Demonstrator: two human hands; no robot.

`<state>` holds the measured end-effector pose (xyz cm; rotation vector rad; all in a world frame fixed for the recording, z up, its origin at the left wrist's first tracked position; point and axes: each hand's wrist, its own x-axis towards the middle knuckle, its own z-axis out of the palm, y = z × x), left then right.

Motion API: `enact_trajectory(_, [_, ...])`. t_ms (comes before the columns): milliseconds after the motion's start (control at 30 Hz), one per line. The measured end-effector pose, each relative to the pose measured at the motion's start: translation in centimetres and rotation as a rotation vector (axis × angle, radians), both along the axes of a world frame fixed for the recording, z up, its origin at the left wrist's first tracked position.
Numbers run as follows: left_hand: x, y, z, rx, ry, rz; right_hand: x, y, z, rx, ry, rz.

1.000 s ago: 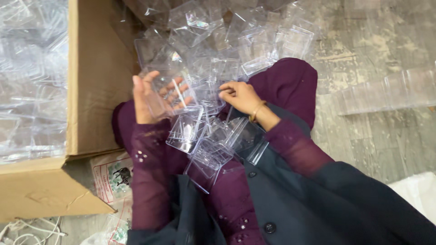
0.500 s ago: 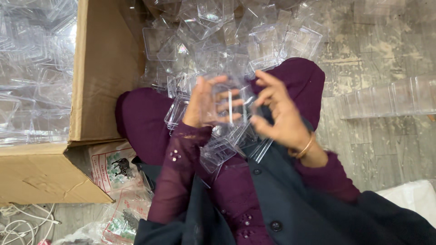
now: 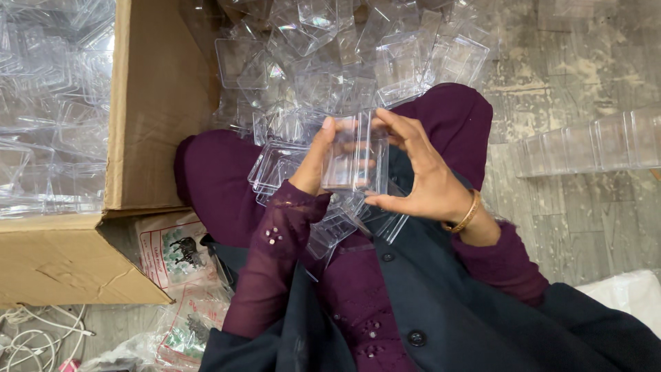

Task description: The person sits on the floor among a large pile of clear plastic boxes and repeatedly picks up a base and lid, snaps the lid closed onto the base, and sets the assembled box aside. They work through the pile one box at a time, occasionally reaching into the cardboard box for more pieces.

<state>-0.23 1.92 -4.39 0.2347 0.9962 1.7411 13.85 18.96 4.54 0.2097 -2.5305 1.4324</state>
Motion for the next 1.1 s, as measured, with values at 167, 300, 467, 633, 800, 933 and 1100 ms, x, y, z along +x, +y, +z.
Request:
enact_trajectory(167, [-0.2, 0.4, -0.9, 0.034, -0.031, -0.025, 0.0, 0.0, 0.1, 0.046, -0.036, -0.010])
enact_trajectory(300, [-0.1, 0.5, -1.0, 0.030, -0.038, -0.022, 0.1, 0.1, 0.1, 0.050, -0.041, -0.012])
enact_trajectory(467, [-0.1, 0.2, 0.0, -0.002, -0.012, -0.052, 0.3, 0.0, 0.0, -0.030, -0.071, 0.008])
enact_trajectory(633, [0.2, 0.4, 0.7, -0.042, 0.029, -0.056, 0.4, 0.0, -0.3, -0.071, -0.107, 0.003])
enact_trajectory(800, [0.9, 0.8, 1.2, 0.044, 0.003, -0.052, 0.3, 0.0, -1.0, -0.273, -0.137, 0.035])
enact_trajectory(933, [1.3, 1.6, 3.3, 0.219, 0.068, 0.024, 0.7, 0.3, -1.7, -0.380, -0.205, 0.059])
enact_trajectory(1100, [2.1, -0.5, 7.8, 0.029, 1.107, 0.341, 1.0, 0.7, -2.6, -0.797, -0.322, 0.186])
